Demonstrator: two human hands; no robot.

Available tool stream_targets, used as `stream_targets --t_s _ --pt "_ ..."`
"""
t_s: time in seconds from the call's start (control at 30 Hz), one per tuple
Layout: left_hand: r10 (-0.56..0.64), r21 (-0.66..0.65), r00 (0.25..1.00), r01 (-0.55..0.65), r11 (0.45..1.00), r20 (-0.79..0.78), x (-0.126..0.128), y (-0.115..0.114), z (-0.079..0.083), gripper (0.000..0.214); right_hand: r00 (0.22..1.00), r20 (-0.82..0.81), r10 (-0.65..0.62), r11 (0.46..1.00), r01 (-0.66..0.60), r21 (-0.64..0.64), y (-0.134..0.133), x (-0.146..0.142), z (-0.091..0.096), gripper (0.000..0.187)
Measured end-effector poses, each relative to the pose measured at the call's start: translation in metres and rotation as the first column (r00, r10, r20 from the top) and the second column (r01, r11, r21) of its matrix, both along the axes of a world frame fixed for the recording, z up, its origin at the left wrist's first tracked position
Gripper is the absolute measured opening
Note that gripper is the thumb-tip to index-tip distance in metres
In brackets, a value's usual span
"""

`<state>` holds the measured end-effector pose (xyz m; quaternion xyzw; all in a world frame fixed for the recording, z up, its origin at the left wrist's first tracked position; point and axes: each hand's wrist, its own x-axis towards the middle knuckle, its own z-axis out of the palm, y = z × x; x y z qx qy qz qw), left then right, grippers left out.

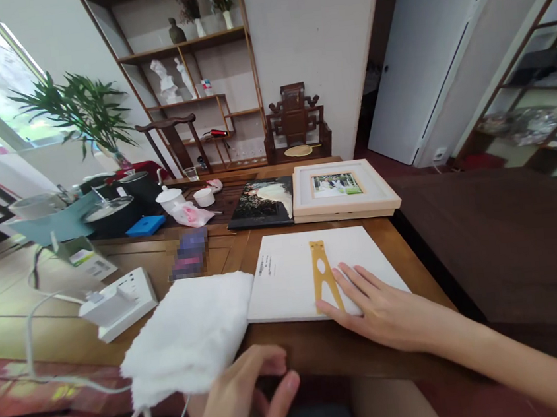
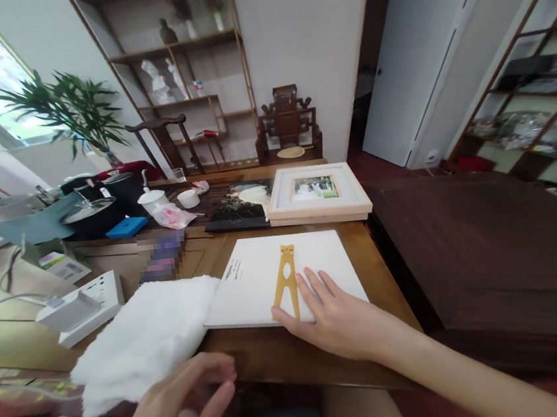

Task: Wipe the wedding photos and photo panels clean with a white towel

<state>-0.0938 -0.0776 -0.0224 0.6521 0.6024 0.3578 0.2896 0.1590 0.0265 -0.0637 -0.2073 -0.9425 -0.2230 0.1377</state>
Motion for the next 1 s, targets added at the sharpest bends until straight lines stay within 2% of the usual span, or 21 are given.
stream_targets --t_s 0.07,0.1,0.13,0.2,0.27,0.3,0.33,0.4,0.53,0.67,0.73,0.8,0.87,0.9,0.97,1.0 --pt "0.133 -0.136 0.955 -0.100 0.986 0.264 0.017 0.012 -0.016 0.025 1.000 -0.003 0.026 1.000 -0.026 -0.012 0.002 0.005 0.007 0.053" --pt "0.186 -0.208 0.894 -0.108 0.972 0.408 0.024 0.018 -0.022 0.030 0.999 -0.005 0.038 0.999 -0.038 -0.015 0.003 0.007 0.010 0.052" --pt "0.233 -0.274 0.802 -0.089 0.957 0.551 0.030 0.025 -0.027 0.036 0.999 -0.008 0.045 0.999 -0.045 -0.013 0.003 0.009 0.012 0.051" --pt "0.316 -0.361 0.538 -0.022 0.932 0.782 0.041 0.036 -0.032 0.047 0.999 -0.009 0.054 0.999 -0.054 0.005 0.004 0.010 0.014 0.049" --pt "0.378 -0.400 0.289 0.017 0.916 0.879 0.050 0.046 -0.031 0.051 0.998 0.008 0.059 0.998 -0.059 0.038 0.003 0.011 0.015 0.049" --pt "0.397 -0.410 0.216 0.017 0.912 0.892 0.054 0.050 -0.029 0.052 0.998 0.020 0.059 0.997 -0.060 0.051 0.003 0.011 0.016 0.050" --pt "0.412 -0.418 0.180 -0.002 0.908 0.893 0.057 0.053 -0.028 0.052 0.998 0.027 0.055 0.997 -0.056 0.057 0.003 0.011 0.017 0.051" --pt "0.437 -0.433 0.189 -0.066 0.899 0.879 0.062 0.057 -0.024 0.055 1.000 0.015 0.024 0.999 -0.024 0.029 0.002 0.010 0.020 0.051" --pt "0.424 -0.400 0.272 -0.141 0.906 0.864 0.066 0.058 -0.014 0.058 0.995 -0.034 -0.095 0.992 0.092 -0.083 -0.003 0.005 0.027 0.048" --pt "0.377 -0.329 0.367 -0.189 0.925 0.850 0.069 0.055 0.008 0.065 0.982 -0.142 -0.122 0.992 0.122 -0.009 -0.008 0.000 0.029 0.045" --pt "0.313 -0.250 0.432 -0.198 0.948 0.846 0.071 0.056 0.021 0.059 0.969 -0.228 -0.094 0.996 0.090 -0.027 -0.007 0.001 0.035 0.046" --pt "0.183 -0.124 0.477 -0.153 0.980 0.859 0.073 0.057 0.030 0.049 0.935 -0.349 -0.071 0.997 0.056 -0.052 -0.004 0.004 0.047 0.048" --pt "0.080 -0.018 0.478 -0.133 0.991 0.875 0.073 0.060 0.029 0.044 0.875 -0.476 -0.091 0.993 0.041 -0.113 0.002 0.007 0.063 0.042" --pt "0.083 -0.007 0.462 -0.164 0.986 0.883 0.073 0.062 0.026 0.044 0.820 -0.553 -0.148 0.984 0.066 -0.165 0.005 0.008 0.072 0.033" --pt "0.195 -0.093 0.383 -0.269 0.959 0.903 0.073 0.067 0.016 0.051 0.640 -0.712 -0.289 0.950 0.097 -0.298 0.015 0.007 0.089 0.007" --pt "0.256 -0.160 0.319 -0.296 0.942 0.912 0.074 0.070 0.011 0.055 0.522 -0.769 -0.369 0.918 0.079 -0.388 0.022 0.005 0.095 0.009"
